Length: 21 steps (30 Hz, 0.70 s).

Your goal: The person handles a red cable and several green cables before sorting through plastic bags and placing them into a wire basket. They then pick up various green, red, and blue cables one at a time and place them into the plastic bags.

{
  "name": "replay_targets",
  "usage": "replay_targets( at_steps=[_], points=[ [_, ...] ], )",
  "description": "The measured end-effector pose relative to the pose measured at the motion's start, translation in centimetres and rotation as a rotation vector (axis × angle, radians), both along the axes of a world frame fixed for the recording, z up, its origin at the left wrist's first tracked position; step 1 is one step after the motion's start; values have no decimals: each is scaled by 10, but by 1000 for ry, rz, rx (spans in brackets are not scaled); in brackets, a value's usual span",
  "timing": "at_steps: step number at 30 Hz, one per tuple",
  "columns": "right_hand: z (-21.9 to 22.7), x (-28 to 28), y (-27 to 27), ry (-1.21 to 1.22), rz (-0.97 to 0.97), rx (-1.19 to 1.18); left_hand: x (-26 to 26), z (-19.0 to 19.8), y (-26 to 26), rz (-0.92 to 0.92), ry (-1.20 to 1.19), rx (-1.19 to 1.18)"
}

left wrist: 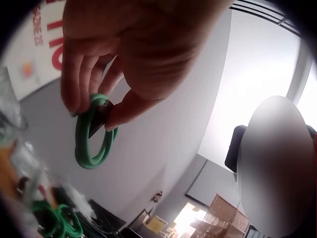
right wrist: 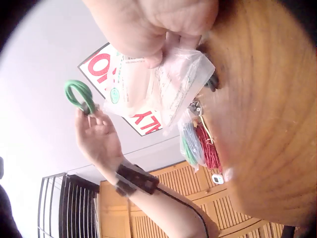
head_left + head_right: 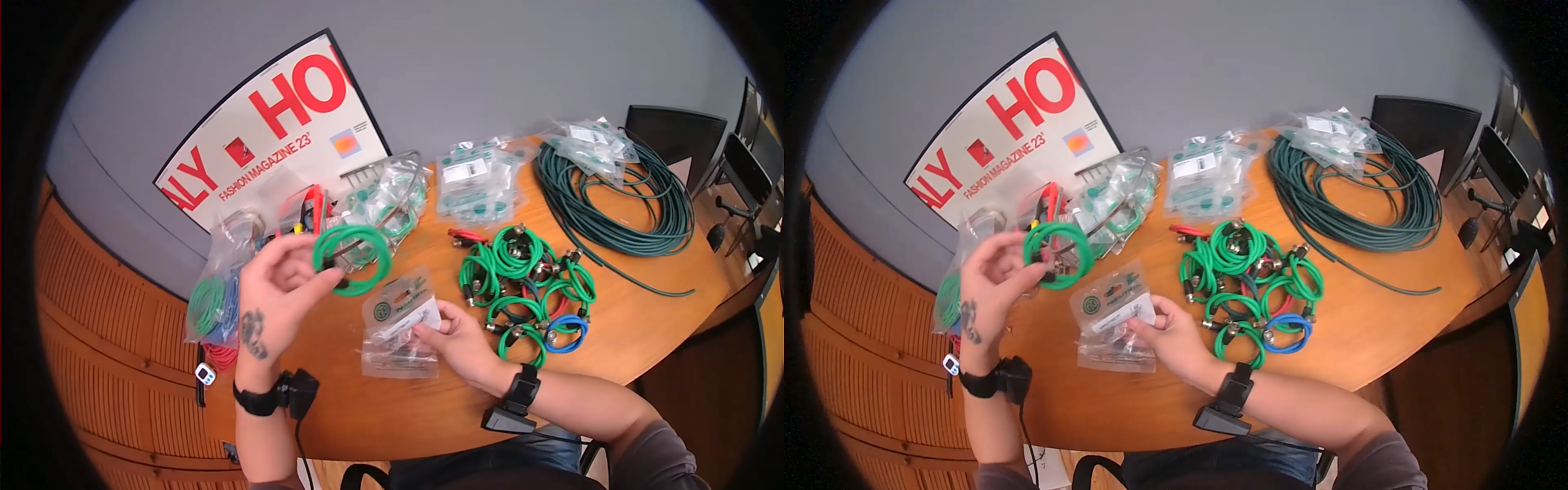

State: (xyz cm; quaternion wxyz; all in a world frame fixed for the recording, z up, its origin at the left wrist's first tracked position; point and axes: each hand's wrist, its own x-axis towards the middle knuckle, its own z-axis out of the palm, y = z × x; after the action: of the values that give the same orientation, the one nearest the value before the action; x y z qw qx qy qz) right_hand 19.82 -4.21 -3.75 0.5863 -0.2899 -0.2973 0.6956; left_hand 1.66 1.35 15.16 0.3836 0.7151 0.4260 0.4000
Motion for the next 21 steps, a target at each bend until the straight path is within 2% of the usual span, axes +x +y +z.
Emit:
replay_targets(
  at_steps=[1, 4, 8, 17, 20, 21],
  points=[
    [0, 1, 0, -2, 8, -1, -13, -3, -7, 82, -21, -17],
    [0, 1, 2, 59, 34, -14, -42, -25, -26, 171, -53, 43],
    [5, 3, 2, 109, 57, -62, -63, -50, -47, 232, -8, 110],
    [13, 1, -2, -56, 17, -68, -70, -73, -54, 261, 43, 86],
    [18, 3, -3, -88, 25, -76, -69, -78, -49, 328, 33, 39],
    [18, 3, -3, -89, 27, -74, -68, -78, -47, 303, 11, -65]
  ],
)
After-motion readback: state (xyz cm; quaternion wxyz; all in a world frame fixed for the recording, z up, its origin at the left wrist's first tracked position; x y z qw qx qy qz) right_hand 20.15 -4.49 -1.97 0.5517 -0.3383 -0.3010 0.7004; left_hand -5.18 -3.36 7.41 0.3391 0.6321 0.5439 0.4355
